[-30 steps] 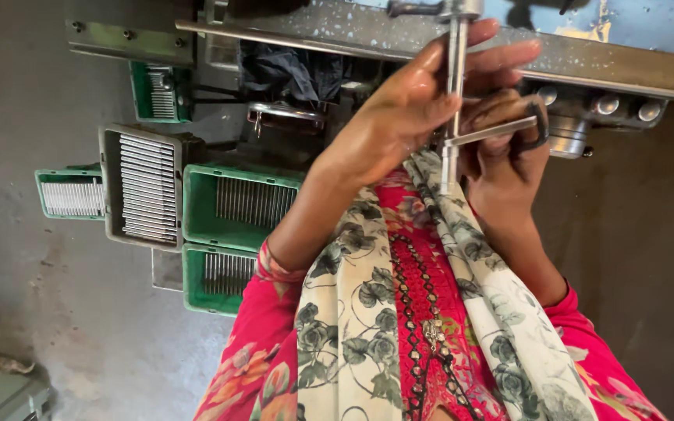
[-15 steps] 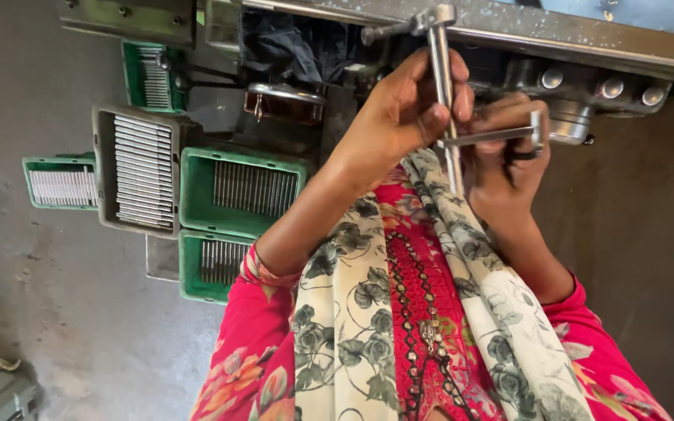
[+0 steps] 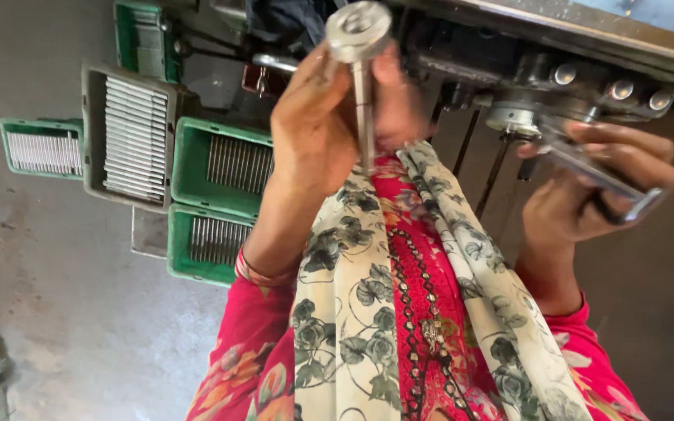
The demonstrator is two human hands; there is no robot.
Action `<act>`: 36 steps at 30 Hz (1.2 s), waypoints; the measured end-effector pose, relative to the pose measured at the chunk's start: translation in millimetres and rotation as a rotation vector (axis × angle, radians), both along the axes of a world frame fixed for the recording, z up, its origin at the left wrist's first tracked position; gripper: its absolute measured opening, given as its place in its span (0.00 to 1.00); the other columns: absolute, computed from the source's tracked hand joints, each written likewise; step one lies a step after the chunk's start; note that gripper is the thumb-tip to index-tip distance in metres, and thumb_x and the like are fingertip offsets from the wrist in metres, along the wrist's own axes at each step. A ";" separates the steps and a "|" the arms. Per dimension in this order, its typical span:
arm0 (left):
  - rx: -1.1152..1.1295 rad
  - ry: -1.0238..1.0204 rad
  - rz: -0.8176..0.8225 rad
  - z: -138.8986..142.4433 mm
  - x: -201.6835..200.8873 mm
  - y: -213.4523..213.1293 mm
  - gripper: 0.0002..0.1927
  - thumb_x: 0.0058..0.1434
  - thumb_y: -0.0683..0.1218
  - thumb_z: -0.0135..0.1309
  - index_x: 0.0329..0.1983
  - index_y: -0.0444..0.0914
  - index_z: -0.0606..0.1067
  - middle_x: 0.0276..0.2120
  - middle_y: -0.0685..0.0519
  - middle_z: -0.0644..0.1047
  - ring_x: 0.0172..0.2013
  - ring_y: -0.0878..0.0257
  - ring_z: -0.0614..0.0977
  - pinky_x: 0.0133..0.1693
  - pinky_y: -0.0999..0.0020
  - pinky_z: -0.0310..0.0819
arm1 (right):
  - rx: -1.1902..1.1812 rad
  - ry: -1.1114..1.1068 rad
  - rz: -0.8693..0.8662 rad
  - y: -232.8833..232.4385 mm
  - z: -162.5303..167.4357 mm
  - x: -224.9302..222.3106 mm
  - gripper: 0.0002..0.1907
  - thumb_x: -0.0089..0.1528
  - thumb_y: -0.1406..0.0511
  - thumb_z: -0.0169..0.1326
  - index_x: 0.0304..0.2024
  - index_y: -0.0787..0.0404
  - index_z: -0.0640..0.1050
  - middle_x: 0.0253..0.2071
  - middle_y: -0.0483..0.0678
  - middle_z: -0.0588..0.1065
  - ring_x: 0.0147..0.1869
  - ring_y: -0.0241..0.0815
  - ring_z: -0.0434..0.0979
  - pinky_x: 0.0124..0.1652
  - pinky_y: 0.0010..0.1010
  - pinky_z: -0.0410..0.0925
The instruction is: The person works at a lathe, operating its handles and adjusting components on the machine. They handle small machined metal pins, check pieces with a measuring tool, and place finished pins into green plastic trays beside the machine.
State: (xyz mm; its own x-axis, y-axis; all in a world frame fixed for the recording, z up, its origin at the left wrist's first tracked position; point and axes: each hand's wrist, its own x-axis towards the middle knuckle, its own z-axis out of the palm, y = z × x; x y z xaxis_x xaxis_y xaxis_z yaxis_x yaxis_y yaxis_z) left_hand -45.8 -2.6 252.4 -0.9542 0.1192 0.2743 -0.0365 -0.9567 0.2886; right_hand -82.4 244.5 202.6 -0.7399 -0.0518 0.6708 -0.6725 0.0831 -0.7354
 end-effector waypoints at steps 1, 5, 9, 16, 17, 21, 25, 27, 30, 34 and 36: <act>-0.083 -0.029 0.018 -3.7 -0.8 1.3 0.17 0.78 0.53 0.45 0.54 0.34 0.70 0.44 0.46 0.74 0.52 0.56 0.79 0.55 0.56 0.78 | 0.047 0.014 -0.030 -2.7 1.4 1.1 0.05 0.75 0.69 0.52 0.48 0.61 0.69 0.49 0.55 0.73 0.46 0.44 0.84 0.39 0.33 0.78; -0.243 0.050 0.026 -19.0 -8.0 21.2 0.22 0.78 0.58 0.48 0.53 0.33 0.72 0.59 0.44 0.73 0.65 0.53 0.73 0.65 0.57 0.67 | 0.304 0.329 0.076 -9.5 8.3 1.5 0.07 0.66 0.67 0.51 0.42 0.65 0.73 0.45 0.58 0.77 0.39 0.51 0.82 0.38 0.41 0.77; -0.331 0.077 0.013 -20.9 -9.7 27.6 0.26 0.79 0.60 0.49 0.56 0.30 0.74 0.60 0.47 0.72 0.65 0.59 0.70 0.67 0.65 0.63 | 0.436 0.318 0.165 -5.8 5.4 -0.2 0.11 0.66 0.74 0.62 0.47 0.65 0.74 0.48 0.62 0.73 0.43 0.54 0.81 0.41 0.40 0.78; -0.471 -0.003 -0.031 -21.1 13.6 24.0 0.25 0.82 0.57 0.46 0.66 0.31 0.68 0.54 0.46 0.72 0.58 0.61 0.71 0.61 0.69 0.64 | 0.446 -0.321 0.309 13.4 -11.0 8.5 0.13 0.57 0.70 0.61 0.42 0.75 0.78 0.38 0.58 0.78 0.36 0.43 0.75 0.35 0.31 0.66; -0.487 0.006 -0.021 -24.0 14.4 26.1 0.24 0.82 0.56 0.46 0.66 0.31 0.67 0.54 0.46 0.72 0.57 0.61 0.71 0.61 0.69 0.64 | 0.432 -0.341 0.347 15.5 -11.4 9.4 0.12 0.59 0.70 0.60 0.41 0.74 0.77 0.38 0.56 0.77 0.36 0.41 0.74 0.36 0.28 0.65; -0.571 0.030 0.019 -36.6 14.0 35.2 0.23 0.82 0.55 0.43 0.67 0.32 0.66 0.55 0.47 0.71 0.55 0.62 0.71 0.60 0.69 0.64 | 0.265 -0.517 0.406 16.3 -16.8 16.0 0.09 0.61 0.70 0.57 0.39 0.73 0.76 0.40 0.53 0.76 0.42 0.37 0.74 0.44 0.24 0.66; -0.724 0.071 0.106 -44.9 14.0 42.4 0.23 0.82 0.54 0.41 0.68 0.32 0.64 0.57 0.47 0.71 0.54 0.62 0.71 0.60 0.70 0.65 | 0.122 -0.464 0.355 2.5 -33.7 19.4 0.08 0.61 0.71 0.59 0.40 0.71 0.76 0.41 0.55 0.76 0.43 0.41 0.75 0.44 0.28 0.67; -0.817 0.092 0.171 -49.9 13.8 47.0 0.22 0.83 0.53 0.40 0.69 0.32 0.63 0.58 0.48 0.70 0.53 0.63 0.72 0.59 0.70 0.65 | 0.098 -0.352 0.313 -4.3 -38.6 16.5 0.08 0.62 0.72 0.60 0.41 0.71 0.75 0.42 0.56 0.77 0.43 0.43 0.76 0.43 0.30 0.68; -0.932 0.147 0.329 -62.0 10.1 52.9 0.22 0.83 0.54 0.40 0.67 0.33 0.62 0.60 0.47 0.68 0.58 0.62 0.70 0.64 0.70 0.62 | 0.207 -0.098 0.240 -17.6 -38.0 6.4 0.09 0.62 0.73 0.61 0.42 0.69 0.75 0.43 0.57 0.77 0.44 0.46 0.77 0.43 0.33 0.69; -0.667 0.041 0.369 -83.8 -3.8 46.3 0.19 0.82 0.54 0.42 0.58 0.32 0.67 0.49 0.50 0.72 0.56 0.61 0.73 0.63 0.69 0.63 | 0.487 0.302 0.174 -37.0 -28.5 -11.7 0.10 0.63 0.74 0.63 0.43 0.67 0.75 0.44 0.59 0.78 0.45 0.51 0.79 0.43 0.37 0.70; -0.480 -0.026 0.318 -90.5 -6.1 41.7 0.19 0.82 0.54 0.44 0.52 0.31 0.71 0.41 0.53 0.73 0.49 0.62 0.75 0.62 0.69 0.64 | 0.574 0.400 0.187 -39.2 -25.1 -16.4 0.11 0.63 0.74 0.64 0.44 0.67 0.74 0.44 0.60 0.78 0.46 0.53 0.79 0.43 0.39 0.71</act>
State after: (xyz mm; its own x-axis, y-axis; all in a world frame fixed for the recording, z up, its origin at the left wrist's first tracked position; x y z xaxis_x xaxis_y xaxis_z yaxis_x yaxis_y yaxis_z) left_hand -52.0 39.1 161.8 -0.9692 -0.0697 0.2362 0.2188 -0.6838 0.6961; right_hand -98.8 205.3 177.5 -0.3875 -0.5785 0.7178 -0.9219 0.2393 -0.3048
